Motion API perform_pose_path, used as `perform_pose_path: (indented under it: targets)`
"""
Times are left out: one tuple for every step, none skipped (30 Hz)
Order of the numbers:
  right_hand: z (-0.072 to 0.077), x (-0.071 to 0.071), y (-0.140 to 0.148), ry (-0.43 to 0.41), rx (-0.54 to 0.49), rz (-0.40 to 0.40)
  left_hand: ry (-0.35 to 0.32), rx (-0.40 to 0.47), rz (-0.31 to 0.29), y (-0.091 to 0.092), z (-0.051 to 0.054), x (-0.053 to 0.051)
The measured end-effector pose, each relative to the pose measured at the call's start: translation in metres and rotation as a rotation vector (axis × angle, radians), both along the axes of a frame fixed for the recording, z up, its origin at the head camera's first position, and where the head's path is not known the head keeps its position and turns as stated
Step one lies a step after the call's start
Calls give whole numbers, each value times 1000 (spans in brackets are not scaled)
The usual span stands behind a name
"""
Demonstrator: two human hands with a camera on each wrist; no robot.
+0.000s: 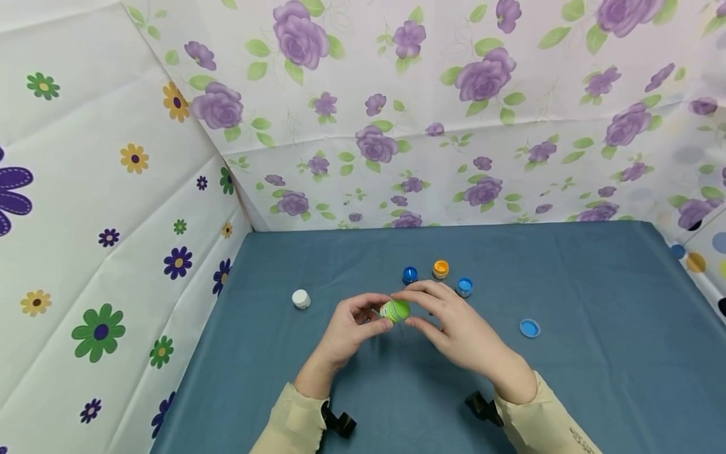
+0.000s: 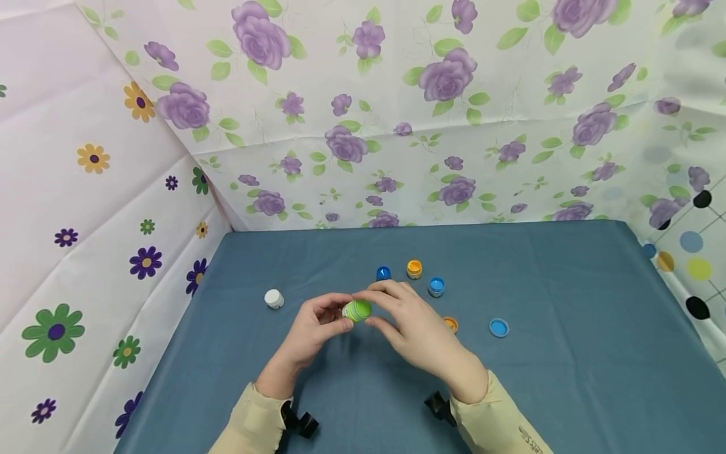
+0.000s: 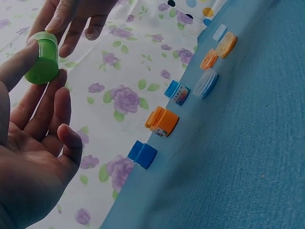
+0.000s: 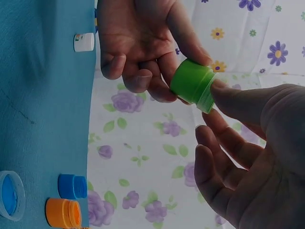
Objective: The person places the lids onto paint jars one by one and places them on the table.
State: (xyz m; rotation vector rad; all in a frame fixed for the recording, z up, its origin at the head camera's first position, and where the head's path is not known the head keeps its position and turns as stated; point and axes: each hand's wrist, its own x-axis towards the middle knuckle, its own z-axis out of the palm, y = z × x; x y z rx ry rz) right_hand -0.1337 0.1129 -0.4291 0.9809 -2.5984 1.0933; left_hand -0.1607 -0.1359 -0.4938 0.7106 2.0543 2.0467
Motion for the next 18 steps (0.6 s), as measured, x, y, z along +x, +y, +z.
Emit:
perform_pose_path:
  targets:
    - [0, 0, 0, 2, 1, -1, 5, 0, -3, 0, 0, 0]
    - [0, 0, 0, 2, 2, -3, 6, -1, -4, 0, 0, 0]
    - [0, 0, -1, 1, 1, -5, 7, -2, -5, 0, 0, 0]
    - [0, 0, -1, 0, 2, -8, 7, -2, -5, 0, 0, -1]
    - [0, 0, -1, -1, 2, -10, 8, -3, -5, 0, -1, -1]
    - [0, 0, -1, 0, 5, -13, 6, -1, -4, 0, -1, -1]
    - [0, 0, -1, 1, 8, -14, 7, -2, -3, 0, -1, -1]
    - [0, -1, -2, 6, 12, -17, 7, -3, -1, 0, 0, -1]
    - [0, -1, -2, 12, 16, -22, 10, -2, 0, -1, 0, 0]
    - [0, -1, -2, 19, 21, -29, 14, -2, 0, -1, 0, 0]
    - [0, -1, -3, 25, 25, -36, 18, -1, 0, -1, 1, 0]
    - [-1, -2, -3, 28, 29, -44, 21, 1, 0, -1, 1, 0]
    - [-1, -2, -4, 31, 32, -54, 24, 0, -1, -1, 1, 0]
    - [-2, -2, -4, 33, 35, -66, 27, 2, -1, -1, 1, 0]
    - [-2, -2, -5, 33, 38, -77, 28, 2, -1, -1, 2, 0]
    - [-3, -2, -6, 33, 39, -86, 29, 2, 0, -1, 1, -1]
    - [-3, -2, -6, 33, 42, -96, 30, -1, 3, -1, 1, -1]
    - [-3, -2, -7, 34, 46, -105, 30, -3, 5, -1, 1, -1]
